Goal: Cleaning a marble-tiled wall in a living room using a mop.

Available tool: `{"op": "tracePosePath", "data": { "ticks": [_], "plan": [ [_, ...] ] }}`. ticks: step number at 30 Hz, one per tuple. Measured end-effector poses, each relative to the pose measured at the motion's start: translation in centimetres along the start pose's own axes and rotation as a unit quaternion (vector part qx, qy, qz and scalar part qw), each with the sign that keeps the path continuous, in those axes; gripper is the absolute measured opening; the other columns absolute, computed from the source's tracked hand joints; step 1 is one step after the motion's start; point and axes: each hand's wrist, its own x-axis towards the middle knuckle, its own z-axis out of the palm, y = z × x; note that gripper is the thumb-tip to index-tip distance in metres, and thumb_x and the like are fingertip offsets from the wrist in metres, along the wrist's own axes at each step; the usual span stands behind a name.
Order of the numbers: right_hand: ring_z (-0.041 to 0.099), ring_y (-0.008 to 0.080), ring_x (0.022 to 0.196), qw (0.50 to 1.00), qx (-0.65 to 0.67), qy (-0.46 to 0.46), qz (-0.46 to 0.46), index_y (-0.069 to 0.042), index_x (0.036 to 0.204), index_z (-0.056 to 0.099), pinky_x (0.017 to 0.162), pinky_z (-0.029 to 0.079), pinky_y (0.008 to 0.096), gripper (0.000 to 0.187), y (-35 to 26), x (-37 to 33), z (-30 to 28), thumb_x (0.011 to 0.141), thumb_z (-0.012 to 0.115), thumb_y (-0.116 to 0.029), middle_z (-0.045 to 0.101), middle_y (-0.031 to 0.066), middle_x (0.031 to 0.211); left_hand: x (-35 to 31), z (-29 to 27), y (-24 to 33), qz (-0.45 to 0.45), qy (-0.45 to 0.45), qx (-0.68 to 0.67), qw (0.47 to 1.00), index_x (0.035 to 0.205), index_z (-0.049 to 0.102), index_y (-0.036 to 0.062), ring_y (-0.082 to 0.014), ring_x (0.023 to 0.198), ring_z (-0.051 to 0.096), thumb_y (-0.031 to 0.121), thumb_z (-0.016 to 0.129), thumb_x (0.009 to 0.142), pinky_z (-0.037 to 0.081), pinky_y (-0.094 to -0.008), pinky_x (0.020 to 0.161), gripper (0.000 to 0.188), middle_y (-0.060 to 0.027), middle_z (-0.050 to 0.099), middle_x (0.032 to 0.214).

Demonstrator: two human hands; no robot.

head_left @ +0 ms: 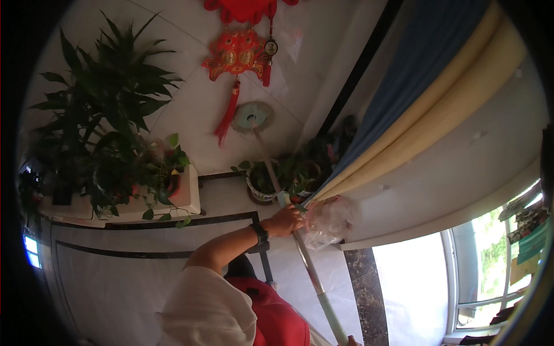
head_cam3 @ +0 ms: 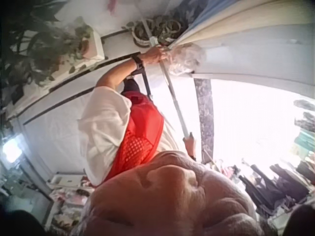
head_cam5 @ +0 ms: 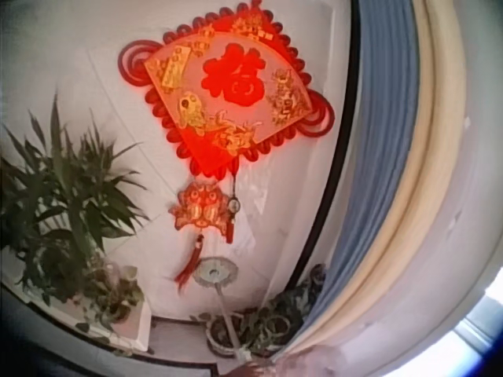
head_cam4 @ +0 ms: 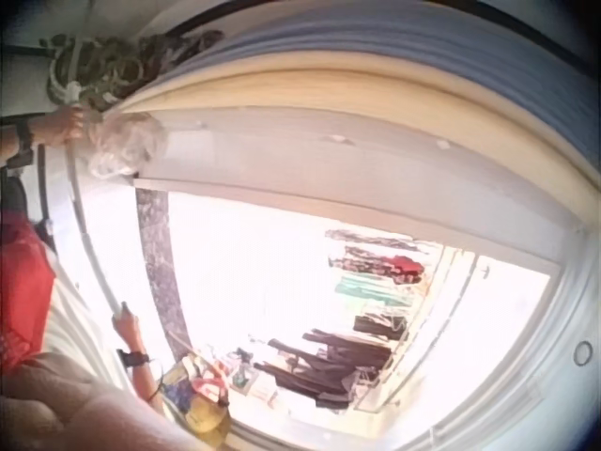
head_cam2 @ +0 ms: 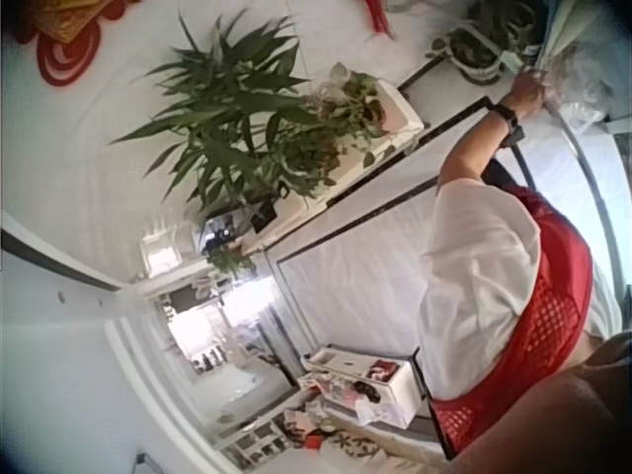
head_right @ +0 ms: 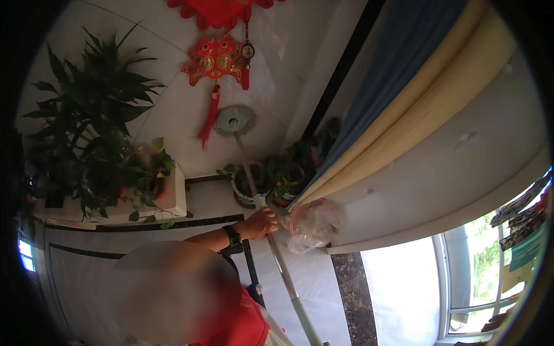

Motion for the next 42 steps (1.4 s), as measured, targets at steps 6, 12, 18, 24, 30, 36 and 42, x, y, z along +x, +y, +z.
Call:
{"op": "tracePosePath", "data": {
  "ticks": [6,12,18,24,30,36,42],
  "plan": [
    [0.062,0.0402,0.073,0.999,-0.035,-0.037,-0.019,0.002,0.114,0.051,0.058,0.051,0.0446,0.06,-4.0,2.4,4.0,0.065,0.074,-0.022,0.063,0.0239,0.081,-5.9,5.6,-4.7,-0.054,-0.095,-0.048,0.993,0.064,0.054,0.0143,-0.0196,0.08,0.051,0.015,0.067,0.06,0.037,-0.0353,0.079,0.014,0.0003,0.053,0.069],
    [0.062,0.0419,0.067,0.999,-0.025,-0.036,0.029,0.004,0.112,0.052,0.052,0.05,0.0456,0.046,-9.9,3.0,2.2,0.07,0.059,-0.013,0.061,0.0271,0.072,-8.5,10.8,-8.1,-0.079,-0.145,-0.085,0.983,0.064,0.058,0.0146,-0.0205,0.083,0.051,0.014,0.066,0.063,0.037,-0.0362,0.082,0.009,0.0,0.056,0.071],
    [0.056,0.0384,0.055,0.996,0.011,-0.081,0.047,-0.004,0.095,0.053,0.046,0.04,0.0449,0.023,-18.2,4.7,4.1,0.081,0.058,-0.021,0.056,0.0253,0.066,-13.1,15.3,-12.4,-0.155,-0.276,-0.072,0.946,0.059,0.062,0.02,-0.0182,0.087,0.054,0.017,0.068,0.059,0.036,-0.0336,0.082,0.007,0.0018,0.061,0.071],
    [0.052,0.0327,0.049,0.999,0.014,-0.044,0.02,-0.003,0.095,0.054,0.044,0.04,0.0418,0.022,-18.0,3.1,4.0,0.083,0.058,-0.02,0.055,0.0213,0.061,-13.7,12.6,-11.4,-0.111,-0.31,-0.065,0.942,0.066,0.063,0.0216,-0.0166,0.087,0.053,0.017,0.063,0.065,0.035,-0.0341,0.083,0.005,0.0036,0.06,0.075],
    [0.061,0.0383,0.087,0.991,0.025,-0.121,0.053,-0.001,0.12,0.051,0.074,0.051,0.0433,0.04,-10.2,1.0,7.2,0.083,0.056,-0.016,0.062,0.0252,0.09,-14.6,7.6,-7.2,-0.077,-0.281,-0.106,0.951,0.066,0.063,0.0176,-0.0216,0.084,0.057,0.016,0.063,0.058,0.038,-0.0368,0.08,0.008,-0.0016,0.062,0.071],
    [0.049,0.0406,0.109,0.975,0.061,-0.205,0.054,-0.003,0.13,0.044,0.094,0.041,0.0441,0.05,-7.8,-0.3,7.0,0.084,0.057,-0.019,0.049,0.0249,0.123,-13.7,1.6,-3.5,-0.047,-0.261,-0.042,0.963,0.064,0.061,0.0164,-0.0226,0.082,0.059,0.016,0.062,0.059,0.039,-0.0375,0.075,0.006,-0.0028,0.061,0.068],
    [0.05,0.0409,0.109,0.979,0.11,-0.168,0.04,0.008,0.124,0.046,0.09,0.044,0.044,0.082,-7.1,-1.5,3.6,0.069,0.075,-0.046,0.053,0.0288,0.117,-8.8,-6.3,-0.2,-0.038,-0.242,-0.018,0.969,0.064,0.059,0.0136,-0.0228,0.079,0.057,0.014,0.063,0.059,0.037,-0.0367,0.077,0.006,-0.0038,0.059,0.064]
  ]
}}
